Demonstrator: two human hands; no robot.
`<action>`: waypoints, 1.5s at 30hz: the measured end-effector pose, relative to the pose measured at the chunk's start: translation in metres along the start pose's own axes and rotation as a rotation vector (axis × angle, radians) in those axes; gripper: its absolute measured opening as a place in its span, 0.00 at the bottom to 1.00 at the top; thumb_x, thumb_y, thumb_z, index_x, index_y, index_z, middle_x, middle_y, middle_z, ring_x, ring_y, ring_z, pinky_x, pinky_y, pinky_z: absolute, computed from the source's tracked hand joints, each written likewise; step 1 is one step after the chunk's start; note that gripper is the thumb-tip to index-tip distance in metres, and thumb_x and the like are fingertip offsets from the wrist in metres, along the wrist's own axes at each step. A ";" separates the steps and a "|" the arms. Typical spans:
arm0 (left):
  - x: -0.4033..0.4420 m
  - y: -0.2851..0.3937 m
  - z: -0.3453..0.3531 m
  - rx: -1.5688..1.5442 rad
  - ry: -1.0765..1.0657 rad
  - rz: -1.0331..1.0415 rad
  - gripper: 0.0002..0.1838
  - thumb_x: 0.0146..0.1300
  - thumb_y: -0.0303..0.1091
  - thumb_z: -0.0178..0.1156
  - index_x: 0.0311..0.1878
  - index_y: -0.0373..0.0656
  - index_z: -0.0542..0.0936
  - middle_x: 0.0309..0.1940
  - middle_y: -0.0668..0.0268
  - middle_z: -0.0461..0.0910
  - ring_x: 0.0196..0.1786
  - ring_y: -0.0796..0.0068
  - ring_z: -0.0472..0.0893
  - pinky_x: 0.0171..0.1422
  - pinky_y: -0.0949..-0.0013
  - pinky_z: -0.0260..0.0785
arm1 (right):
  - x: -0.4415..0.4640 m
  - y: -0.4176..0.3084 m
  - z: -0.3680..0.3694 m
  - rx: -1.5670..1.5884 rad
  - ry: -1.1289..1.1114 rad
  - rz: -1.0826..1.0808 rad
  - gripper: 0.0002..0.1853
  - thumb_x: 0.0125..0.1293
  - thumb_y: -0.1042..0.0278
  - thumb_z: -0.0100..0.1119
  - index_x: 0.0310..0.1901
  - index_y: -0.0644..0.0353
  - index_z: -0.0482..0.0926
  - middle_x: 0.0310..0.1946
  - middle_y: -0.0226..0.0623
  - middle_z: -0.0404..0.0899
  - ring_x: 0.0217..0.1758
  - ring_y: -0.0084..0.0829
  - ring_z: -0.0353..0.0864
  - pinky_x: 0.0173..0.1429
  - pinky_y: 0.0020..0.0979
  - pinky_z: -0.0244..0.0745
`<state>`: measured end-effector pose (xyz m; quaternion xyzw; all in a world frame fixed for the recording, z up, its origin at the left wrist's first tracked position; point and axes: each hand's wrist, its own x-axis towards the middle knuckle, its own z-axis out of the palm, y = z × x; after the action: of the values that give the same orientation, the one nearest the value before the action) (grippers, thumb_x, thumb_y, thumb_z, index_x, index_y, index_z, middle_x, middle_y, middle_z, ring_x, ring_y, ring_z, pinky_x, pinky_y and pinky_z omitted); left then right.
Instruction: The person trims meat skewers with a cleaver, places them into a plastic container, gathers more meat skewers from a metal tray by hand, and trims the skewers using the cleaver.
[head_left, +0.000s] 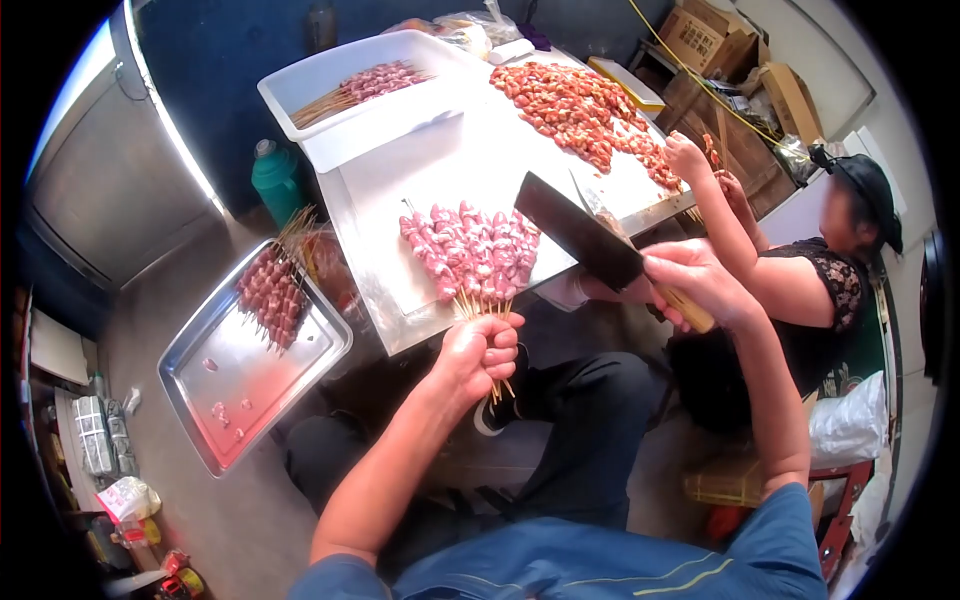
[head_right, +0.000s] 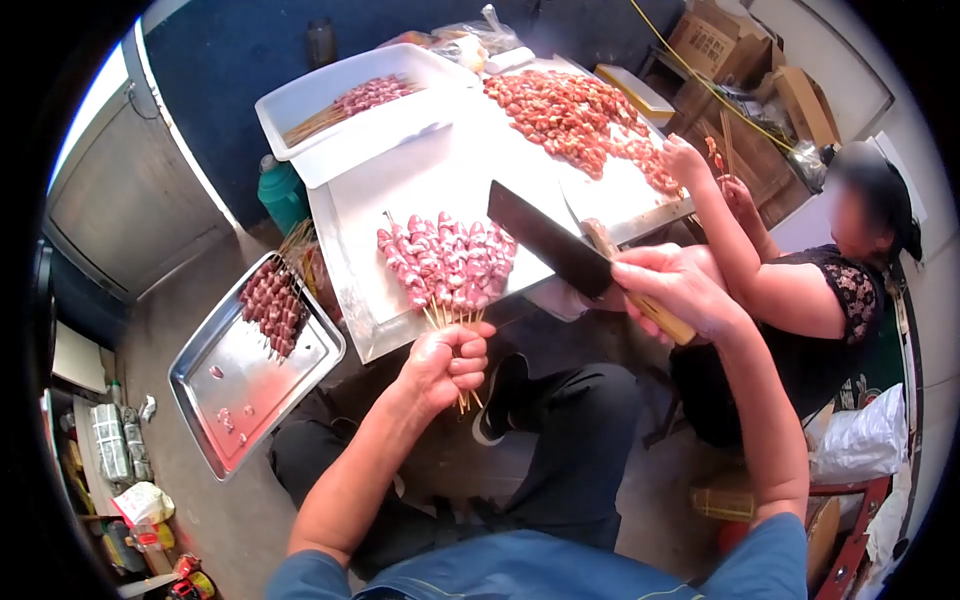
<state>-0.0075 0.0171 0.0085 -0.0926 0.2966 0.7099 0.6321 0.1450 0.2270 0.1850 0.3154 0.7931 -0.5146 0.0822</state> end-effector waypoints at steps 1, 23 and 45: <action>0.000 0.000 0.001 -0.003 0.004 -0.001 0.11 0.65 0.23 0.48 0.49 0.36 0.70 0.20 0.73 0.64 0.15 0.86 0.56 0.18 0.78 0.47 | 0.005 -0.003 0.006 0.069 0.007 -0.018 0.15 0.73 0.55 0.55 0.44 0.60 0.77 0.22 0.31 0.75 0.18 0.19 0.74 0.19 0.22 0.69; 0.000 0.002 -0.003 0.023 -0.024 -0.006 0.08 0.64 0.24 0.47 0.45 0.35 0.71 0.19 0.73 0.61 0.14 0.85 0.54 0.17 0.77 0.45 | 0.004 0.023 0.045 0.178 -0.103 -0.139 0.21 0.74 0.56 0.53 0.57 0.64 0.76 0.24 0.30 0.75 0.19 0.18 0.74 0.21 0.20 0.70; -0.036 0.018 0.002 0.197 0.011 0.104 0.15 0.61 0.23 0.43 0.51 0.35 0.70 0.18 0.73 0.59 0.15 0.84 0.55 0.16 0.77 0.46 | 0.006 0.102 0.099 0.852 0.135 -0.356 0.12 0.74 0.61 0.53 0.48 0.62 0.77 0.22 0.36 0.77 0.16 0.24 0.75 0.18 0.24 0.69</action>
<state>-0.0174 -0.0123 0.0336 -0.0186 0.3728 0.7086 0.5988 0.1805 0.1709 0.0594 0.2127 0.5566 -0.7787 -0.1963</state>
